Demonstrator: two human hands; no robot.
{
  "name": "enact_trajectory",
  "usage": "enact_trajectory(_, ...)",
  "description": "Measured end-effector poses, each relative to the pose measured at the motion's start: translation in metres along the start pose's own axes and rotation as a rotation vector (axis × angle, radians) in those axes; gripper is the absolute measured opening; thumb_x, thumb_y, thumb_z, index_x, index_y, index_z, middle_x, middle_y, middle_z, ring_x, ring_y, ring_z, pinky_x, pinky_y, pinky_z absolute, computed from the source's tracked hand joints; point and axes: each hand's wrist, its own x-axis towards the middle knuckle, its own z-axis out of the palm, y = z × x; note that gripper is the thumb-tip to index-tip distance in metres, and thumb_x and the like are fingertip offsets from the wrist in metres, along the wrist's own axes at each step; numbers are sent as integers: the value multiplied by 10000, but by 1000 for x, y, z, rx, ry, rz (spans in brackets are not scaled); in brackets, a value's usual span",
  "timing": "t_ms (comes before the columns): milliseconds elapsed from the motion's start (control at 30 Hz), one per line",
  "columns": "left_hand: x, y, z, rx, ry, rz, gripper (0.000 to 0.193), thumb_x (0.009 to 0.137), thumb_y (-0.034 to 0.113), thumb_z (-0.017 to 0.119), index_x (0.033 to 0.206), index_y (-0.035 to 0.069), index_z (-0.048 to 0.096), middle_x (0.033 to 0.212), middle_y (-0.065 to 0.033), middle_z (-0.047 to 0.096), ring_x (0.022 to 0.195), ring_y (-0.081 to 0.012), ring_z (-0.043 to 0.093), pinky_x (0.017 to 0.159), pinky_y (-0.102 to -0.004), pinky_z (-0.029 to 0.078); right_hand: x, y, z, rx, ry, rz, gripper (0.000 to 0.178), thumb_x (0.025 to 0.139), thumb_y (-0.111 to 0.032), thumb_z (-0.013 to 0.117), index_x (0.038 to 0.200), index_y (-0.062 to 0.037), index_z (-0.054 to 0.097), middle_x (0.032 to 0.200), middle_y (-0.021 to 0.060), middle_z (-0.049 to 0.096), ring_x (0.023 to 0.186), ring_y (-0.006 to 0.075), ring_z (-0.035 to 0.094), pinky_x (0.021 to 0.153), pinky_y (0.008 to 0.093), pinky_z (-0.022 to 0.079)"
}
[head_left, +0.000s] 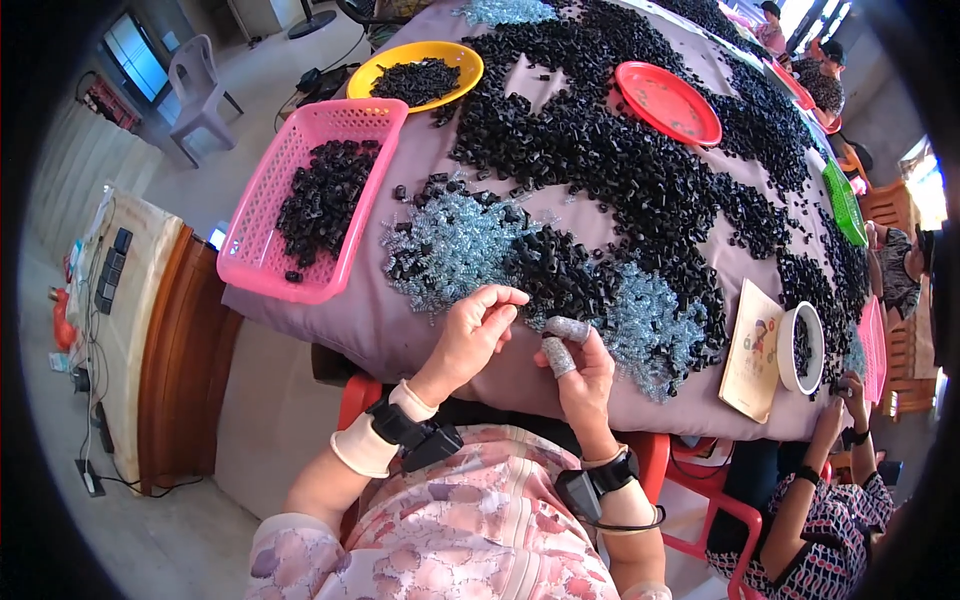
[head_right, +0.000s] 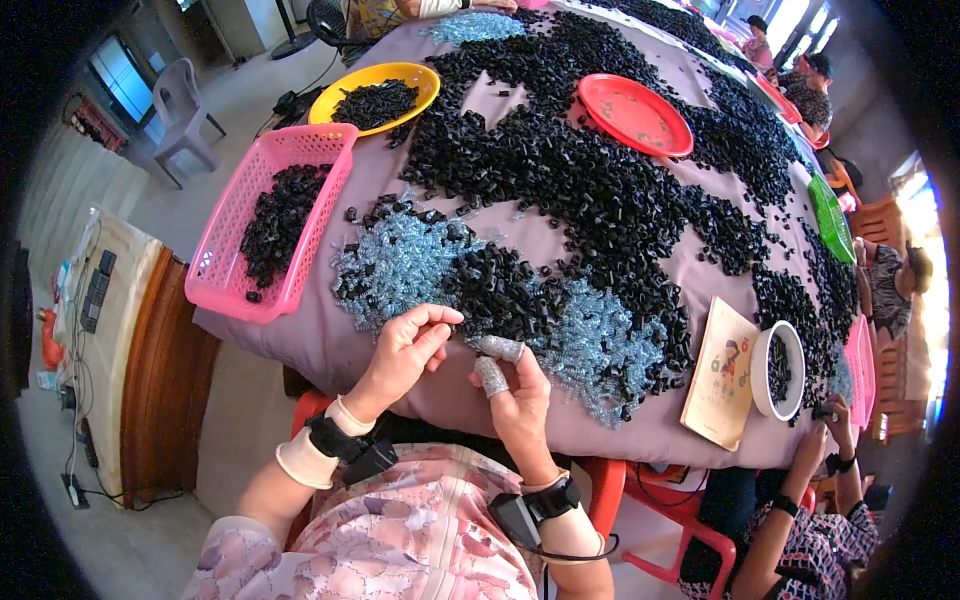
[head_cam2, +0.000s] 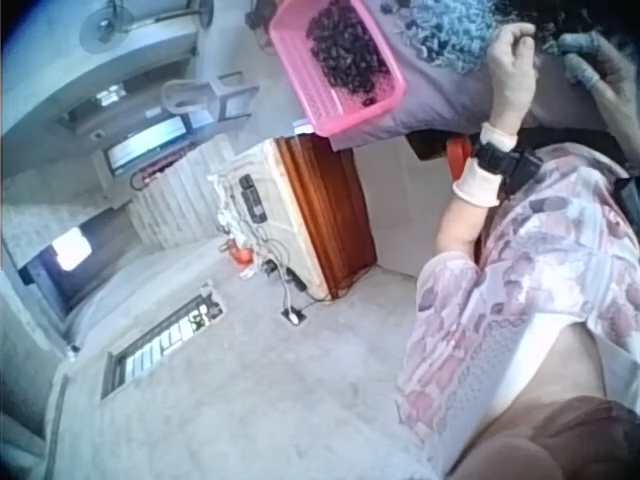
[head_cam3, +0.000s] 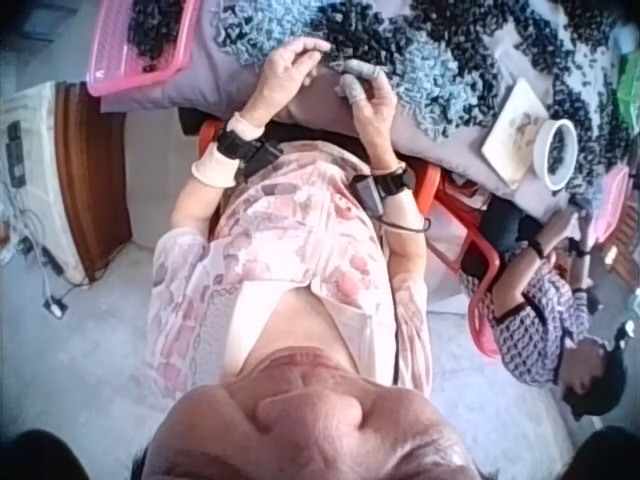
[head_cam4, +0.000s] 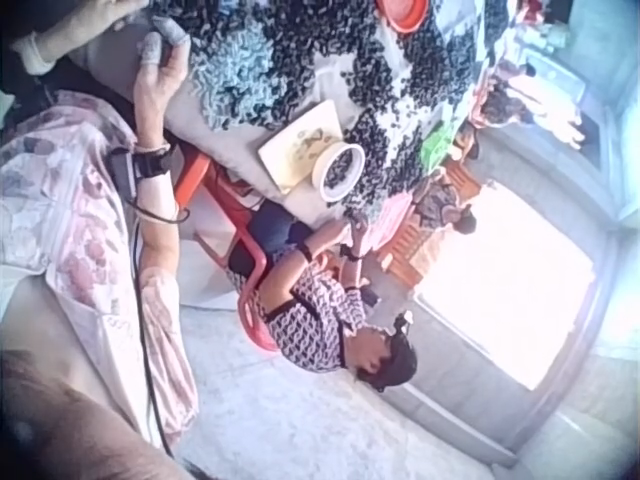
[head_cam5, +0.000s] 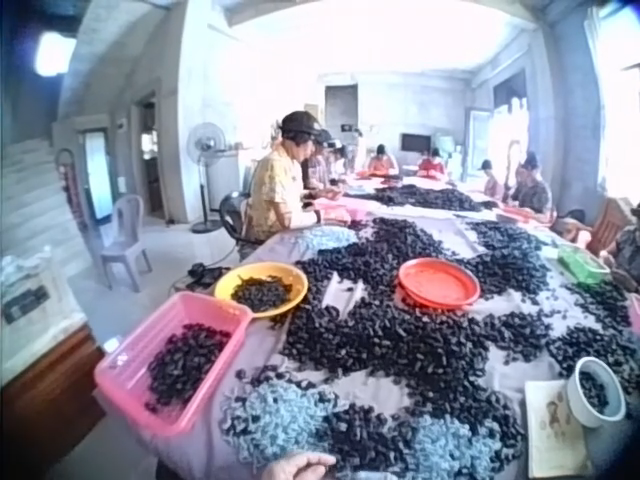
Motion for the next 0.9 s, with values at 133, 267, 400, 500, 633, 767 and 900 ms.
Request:
enact_trajectory(133,4,2,6,-267,2,-118,137,905,75,502,1009,38,582,700,14,536,559,-48,483,506,-177,407,4,-7,3,74,32,12,207,842,23,569,1046,-9,568,871,10,597,766,75,574,693,210,486)
enact_trajectory(267,5,0,8,-490,25,-192,134,895,69,517,1007,31,581,733,1,554,563,-65,507,496,-190,419,8,-8,4,40,51,-6,198,836,25,579,1030,-10,576,869,12,606,775,77,576,714,212,476)
enact_trajectory(400,2,6,-3,-545,-4,-189,161,906,77,474,1019,11,568,753,-25,567,575,-96,544,496,-217,451,2,0,0,66,58,31,199,829,32,582,1023,-9,579,863,16,612,774,82,579,723,214,471)
enact_trajectory(500,5,11,-21,-558,-79,-217,192,913,81,438,1039,-4,557,757,-44,570,588,-112,564,498,-222,466,2,1,-5,30,32,-16,209,827,43,573,1030,-9,575,868,19,617,774,83,584,704,216,477)
enact_trajectory(633,4,10,-12,-436,-101,-183,154,900,64,490,1012,2,574,758,-30,575,598,-92,563,500,-205,462,3,0,-6,65,49,11,209,830,40,571,1033,-9,572,868,18,611,767,81,578,693,220,485)
enact_trajectory(767,0,10,0,-396,-31,-176,107,879,74,554,957,15,599,784,-11,575,600,-67,547,516,-181,455,1,1,-4,99,40,27,207,832,41,566,1033,-6,570,876,23,611,767,86,577,684,228,498)
enact_trajectory(900,-1,10,-1,-108,20,-176,108,838,66,603,934,18,603,769,-17,568,584,-64,534,507,-197,439,-1,3,-9,48,27,7,206,837,36,560,1036,-14,572,848,17,610,726,75,575,651,213,488)
